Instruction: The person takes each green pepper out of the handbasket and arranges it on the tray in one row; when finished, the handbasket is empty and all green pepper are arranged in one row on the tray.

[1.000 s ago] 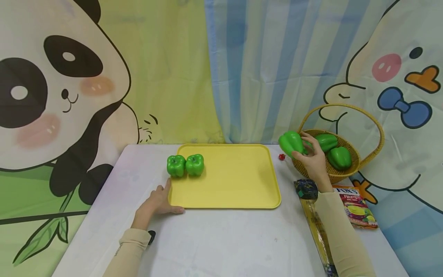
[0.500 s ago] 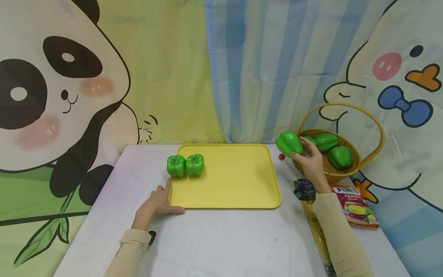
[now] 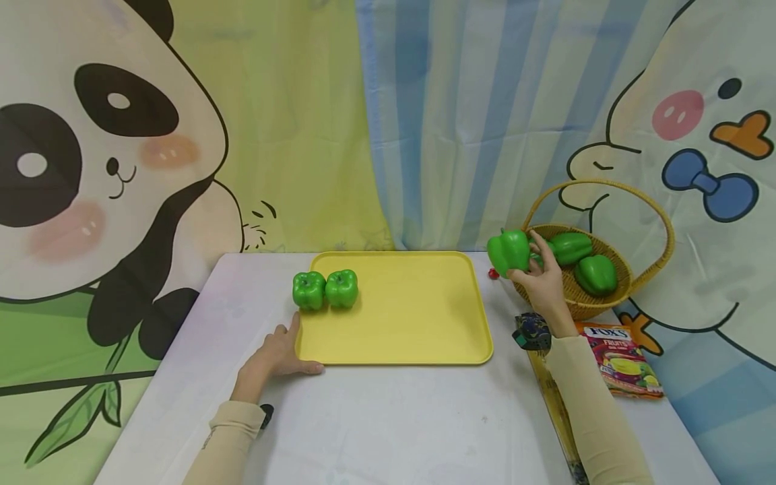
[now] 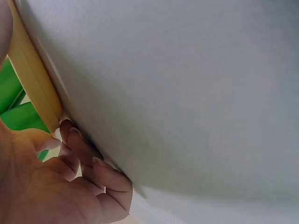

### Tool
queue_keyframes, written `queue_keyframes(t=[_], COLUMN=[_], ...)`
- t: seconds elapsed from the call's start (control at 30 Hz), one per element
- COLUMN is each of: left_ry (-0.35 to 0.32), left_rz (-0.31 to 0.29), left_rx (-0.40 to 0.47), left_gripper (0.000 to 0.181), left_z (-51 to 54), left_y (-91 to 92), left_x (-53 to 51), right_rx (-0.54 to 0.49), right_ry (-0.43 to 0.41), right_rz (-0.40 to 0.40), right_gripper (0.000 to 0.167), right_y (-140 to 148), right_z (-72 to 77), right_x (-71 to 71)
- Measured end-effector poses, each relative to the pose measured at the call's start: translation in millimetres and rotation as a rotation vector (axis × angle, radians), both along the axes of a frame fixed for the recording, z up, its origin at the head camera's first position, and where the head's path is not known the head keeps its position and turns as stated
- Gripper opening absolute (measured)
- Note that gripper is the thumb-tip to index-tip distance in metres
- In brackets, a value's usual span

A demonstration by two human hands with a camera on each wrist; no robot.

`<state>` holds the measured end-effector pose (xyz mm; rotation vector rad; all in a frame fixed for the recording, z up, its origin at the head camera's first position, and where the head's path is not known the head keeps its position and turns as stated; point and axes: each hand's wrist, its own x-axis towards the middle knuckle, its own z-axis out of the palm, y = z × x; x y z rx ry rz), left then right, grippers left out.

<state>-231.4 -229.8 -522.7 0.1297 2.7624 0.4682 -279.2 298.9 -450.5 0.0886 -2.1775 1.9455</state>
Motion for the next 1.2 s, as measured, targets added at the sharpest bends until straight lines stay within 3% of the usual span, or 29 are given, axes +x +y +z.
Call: queue_keyframes(t=[0.5, 0.7, 0.93, 1.2], left_ry=[-0.017, -0.020, -0.024, -0.022], left_rz=[0.006, 0.009, 0.015, 0.015], left_rx=[0.003, 0.006, 0.007, 0.005], left_gripper=[0.148, 0.148, 0.149, 0.150], left_z=[0.5, 0.9, 0.9, -1.6], left_y=[0.1, 0.6, 0.3, -0.1], left_x=[0.1, 0.2, -0.6, -1.4], right_rx=[0.027, -0.008, 0.084, 0.045], right_ry=[0.026, 0.058, 0.083, 0.129], right_rz=[0.051, 0.059, 0.044, 0.146], right_gripper=[0.085, 0.085, 0.088, 0.088], right_y=[-9, -13, -21, -43], right_z=[4.2, -0.7, -12.3, -21.4], right_x=[3.5, 0.8, -5.4, -14.2])
